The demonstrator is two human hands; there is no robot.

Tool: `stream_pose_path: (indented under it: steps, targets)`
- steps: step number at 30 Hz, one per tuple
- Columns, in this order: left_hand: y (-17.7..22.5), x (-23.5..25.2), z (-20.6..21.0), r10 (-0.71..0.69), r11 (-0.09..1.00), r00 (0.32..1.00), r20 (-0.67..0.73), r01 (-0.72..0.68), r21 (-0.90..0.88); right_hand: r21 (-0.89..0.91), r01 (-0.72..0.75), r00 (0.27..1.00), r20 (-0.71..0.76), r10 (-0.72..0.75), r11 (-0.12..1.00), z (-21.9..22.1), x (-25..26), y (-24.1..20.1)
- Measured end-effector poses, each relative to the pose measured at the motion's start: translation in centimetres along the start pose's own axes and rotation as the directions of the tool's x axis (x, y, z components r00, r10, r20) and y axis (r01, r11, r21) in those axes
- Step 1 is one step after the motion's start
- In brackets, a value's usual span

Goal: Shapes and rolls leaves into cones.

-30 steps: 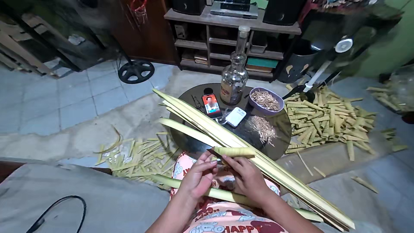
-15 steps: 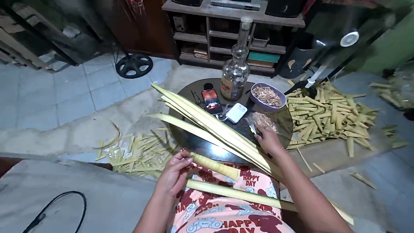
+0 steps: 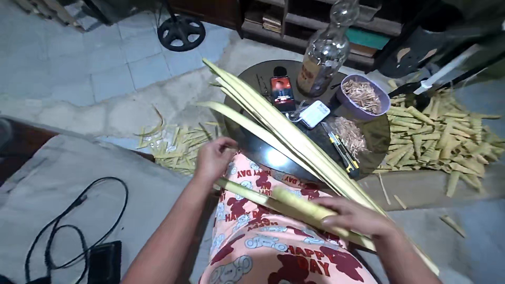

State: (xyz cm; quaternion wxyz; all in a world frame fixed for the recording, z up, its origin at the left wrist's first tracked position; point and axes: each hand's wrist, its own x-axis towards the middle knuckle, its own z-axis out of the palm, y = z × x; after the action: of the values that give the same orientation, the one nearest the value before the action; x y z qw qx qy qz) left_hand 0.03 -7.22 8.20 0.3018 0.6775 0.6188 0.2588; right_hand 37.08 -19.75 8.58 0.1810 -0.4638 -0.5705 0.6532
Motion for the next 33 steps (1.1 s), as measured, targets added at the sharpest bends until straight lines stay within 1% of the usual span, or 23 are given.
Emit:
stream_pose_path:
  steps: [1, 2, 3, 4, 5, 6, 7, 8, 9, 10, 11, 12, 13, 15, 17, 19, 22, 24, 26, 28, 29, 31, 33]
  targets:
    - [-0.7, 0.1, -1.4, 0.073, 0.974, 0.995, -0.061, -0.058, 0.221, 0.065, 0.022, 0.975, -0.221, -0.008, 0.998, -2.3, -1.9, 0.0]
    - [-2.1, 0.2, -2.3, 0.157, 0.927, 0.985, -0.078, -0.12, 0.355, 0.185, 0.106, 0.877, -0.48, -0.004, 0.977, -4.8, -3.4, 0.2]
    - [-3.9, 0.2, -2.8, 0.228, 0.894, 0.972, -0.062, -0.184, 0.41, 0.301, 0.26, 0.707, -0.706, 0.032, 0.918, -7.2, -4.2, 0.3]
    - [-5.5, 0.0, -2.7, 0.269, 0.885, 0.963, -0.008, -0.243, 0.398, 0.335, 0.406, 0.544, -0.836, 0.07, 0.85, -9.1, -4.9, 0.2]
    - [-7.1, -0.3, -2.1, 0.29, 0.886, 0.954, 0.082, -0.3, 0.354, 0.269, 0.395, 0.422, -0.903, 0.087, 0.878, -9.8, -5.4, 0.1]
    - [-8.7, -0.5, -1.1, 0.302, 0.884, 0.932, 0.199, -0.352, 0.307, 0.136, 0.231, 0.388, -0.921, 0.037, 0.963, -9.4, -5.3, 0.2]
    - [-9.6, -0.7, 0.0, 0.317, 0.871, 0.892, 0.322, -0.408, 0.272, -0.005, 0.038, 0.423, -0.906, -0.021, 0.999, -8.2, -4.5, 0.4]
    - [-9.9, -1.2, 1.3, 0.335, 0.847, 0.843, 0.421, -0.465, 0.257, -0.136, -0.127, 0.517, -0.854, -0.051, 0.983, -6.5, -3.3, 0.6]
    - [-10.0, -1.8, 2.5, 0.355, 0.816, 0.798, 0.486, -0.519, 0.256, -0.273, -0.26, 0.622, -0.781, -0.055, 0.926, -4.7, -1.7, 0.6]
    - [-10.0, -2.2, 3.6, 0.373, 0.784, 0.766, 0.524, -0.562, 0.263, -0.405, -0.338, 0.693, -0.718, -0.066, 0.85, -3.2, -0.1, 0.6]
    - [-10.0, -2.6, 4.4, 0.384, 0.761, 0.747, 0.542, -0.589, 0.273, -0.486, -0.366, 0.731, -0.678, -0.078, 0.794, -2.1, 1.4, 0.8]
    - [-10.0, -2.9, 4.9, 0.397, 0.744, 0.737, 0.547, -0.607, 0.279, -0.533, -0.373, 0.752, -0.653, -0.089, 0.759, -1.4, 2.5, 1.2]
    - [-9.9, -3.2, 5.1, 0.41, 0.731, 0.729, 0.548, -0.622, 0.28, -0.564, -0.378, 0.759, -0.643, -0.103, 0.734, -1.1, 3.5, 1.8]
    - [-9.7, -3.7, 4.9, 0.425, 0.708, 0.71, 0.562, -0.648, 0.283, -0.588, -0.414, 0.747, -0.656, -0.11, 0.695, -0.9, 4.5, 2.5]
    - [-9.7, -3.9, 4.6, 0.419, 0.706, 0.705, 0.572, -0.649, 0.283, -0.57, -0.443, 0.725, -0.681, -0.097, 0.691, -1.0, 4.7, 2.7]
    - [-9.5, -3.9, 4.5, 0.409, 0.728, 0.728, 0.55, -0.624, 0.285, -0.547, -0.439, 0.721, -0.688, -0.085, 0.713, -1.2, 4.7, 2.5]
    - [-7.3, -3.1, 5.2, 0.393, 0.821, 0.781, 0.486, -0.536, 0.198, -0.514, -0.419, 0.733, -0.678, -0.055, 0.748, -1.9, 4.7, 2.5]
    - [-4.9, -1.8, 6.3, 0.379, 0.89, 0.82, 0.428, -0.449, 0.072, -0.444, -0.394, 0.748, -0.664, 0.0, 0.805, -2.8, 4.8, 2.7]
    - [-2.5, -0.1, 7.7, 0.317, 0.948, 0.864, 0.392, -0.292, -0.124, -0.373, -0.392, 0.763, -0.642, 0.071, 0.841, -3.8, 4.9, 2.9]
    - [-0.8, 1.8, 9.4, 0.237, 0.941, 0.889, 0.392, -0.11, -0.32, -0.361, -0.395, 0.776, -0.623, 0.097, 0.845, -4.6, 4.9, 2.6]
    - [-0.5, 2.8, 10.3, 0.21, 0.924, 0.892, 0.4, -0.047, -0.379, -0.368, -0.402, 0.776, -0.623, 0.098, 0.838, -4.8, 4.8, 2.5]
    - [-0.3, 4.1, 12.1, 0.164, 0.896, 0.885, 0.436, 0.051, -0.441, -0.387, -0.429, 0.768, -0.632, 0.104, 0.816, -4.7, 4.6, 2.1]
    - [0.2, 4.6, 13.2, 0.11, 0.875, 0.859, 0.5, 0.155, -0.459, -0.426, -0.472, 0.749, -0.655, 0.097, 0.772, -4.1, 4.3, 1.3]
